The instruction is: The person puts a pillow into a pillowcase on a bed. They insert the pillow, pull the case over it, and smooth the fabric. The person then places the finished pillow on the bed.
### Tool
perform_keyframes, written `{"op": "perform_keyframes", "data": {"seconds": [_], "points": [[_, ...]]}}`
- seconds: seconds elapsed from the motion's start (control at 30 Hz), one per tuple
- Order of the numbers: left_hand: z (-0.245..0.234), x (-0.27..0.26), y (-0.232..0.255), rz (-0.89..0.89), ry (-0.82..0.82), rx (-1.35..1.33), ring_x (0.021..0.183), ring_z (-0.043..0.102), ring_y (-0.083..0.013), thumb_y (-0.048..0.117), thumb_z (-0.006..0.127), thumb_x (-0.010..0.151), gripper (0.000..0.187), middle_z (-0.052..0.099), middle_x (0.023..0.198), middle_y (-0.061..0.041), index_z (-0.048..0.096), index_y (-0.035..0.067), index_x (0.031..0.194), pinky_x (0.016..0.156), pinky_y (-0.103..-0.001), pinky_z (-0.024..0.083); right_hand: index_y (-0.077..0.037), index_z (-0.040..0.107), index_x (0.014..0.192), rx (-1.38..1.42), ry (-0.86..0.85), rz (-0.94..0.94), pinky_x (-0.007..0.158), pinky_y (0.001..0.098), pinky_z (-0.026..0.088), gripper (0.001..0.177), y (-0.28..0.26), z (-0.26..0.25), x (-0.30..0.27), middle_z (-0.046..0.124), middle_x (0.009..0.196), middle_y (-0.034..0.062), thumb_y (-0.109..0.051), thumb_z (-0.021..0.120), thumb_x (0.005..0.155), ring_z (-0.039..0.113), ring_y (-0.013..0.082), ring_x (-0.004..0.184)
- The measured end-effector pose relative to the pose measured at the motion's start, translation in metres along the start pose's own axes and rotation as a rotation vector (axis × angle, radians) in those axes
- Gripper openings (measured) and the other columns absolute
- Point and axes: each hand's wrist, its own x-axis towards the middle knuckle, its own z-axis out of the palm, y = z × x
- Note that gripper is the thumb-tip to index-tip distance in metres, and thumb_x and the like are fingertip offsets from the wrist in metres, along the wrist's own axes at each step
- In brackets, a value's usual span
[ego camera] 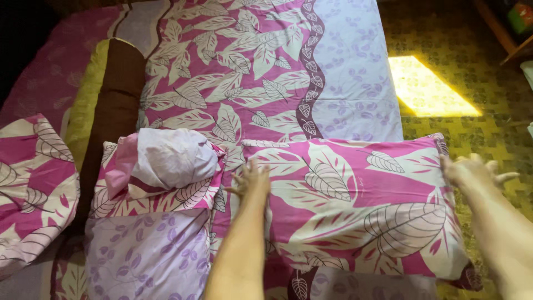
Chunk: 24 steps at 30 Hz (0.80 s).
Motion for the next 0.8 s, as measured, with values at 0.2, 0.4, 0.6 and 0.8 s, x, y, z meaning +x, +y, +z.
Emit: {"op": "perform_keyframes", "data": {"seconds": [0.2,0.4,0.6,0.8], "points": [[0.083,-0.041,0.039,0.717,0.379,0.221,0.151,0.024,-0.0415,0.040,0.035,0.103,0.043,0.035,0.165,-0.002,0.050,0.019,0.138,0.109,-0.085,0.006,-0.018,0.060,0.133,0.257,0.648,-0.671,0.112,0.0819,0.016,0.035,-0.085,0.055,-0.101,0.055,0.146,0.0076,-0.033,0.043,0.107,0.043,0.0302,0.146],[0.082,-0.081,0.045,0.680,0.002,0.355,0.157,-0.012,-0.0319,0.058,0.018,0.102,0.063,-0.006,0.171,0.009,0.009,0.039,0.161,0.113,-0.082,-0.008,-0.033,0.047,0.149,0.041,0.712,-0.810,0.119,0.0677,0.017,0.061,-0.097,0.111,-0.143,0.040,0.159,0.0020,-0.060,0.033,0.097,0.038,0.0278,0.145],[0.047,-0.025,-0.011,0.205,0.006,0.164,0.158,0.005,-0.0254,0.069,0.025,0.096,0.074,0.000,0.174,0.007,0.009,0.038,0.161,0.115,-0.076,0.008,-0.022,0.047,0.164,0.350,0.184,-0.292,0.115,0.0625,0.038,0.064,0.044,0.096,-0.039,0.058,0.142,0.0213,-0.062,0.036,0.115,0.054,0.0463,0.126],[0.066,-0.035,-0.120,-0.053,0.415,-0.093,0.154,0.027,-0.0387,0.058,0.042,0.104,0.063,0.038,0.164,-0.001,0.027,0.030,0.159,0.117,-0.072,0.021,-0.007,0.041,0.161,0.367,0.692,-0.405,0.113,0.0663,0.019,0.073,0.095,0.128,-0.085,0.033,0.163,0.0242,-0.050,0.052,0.104,0.026,0.0473,0.146]]}}
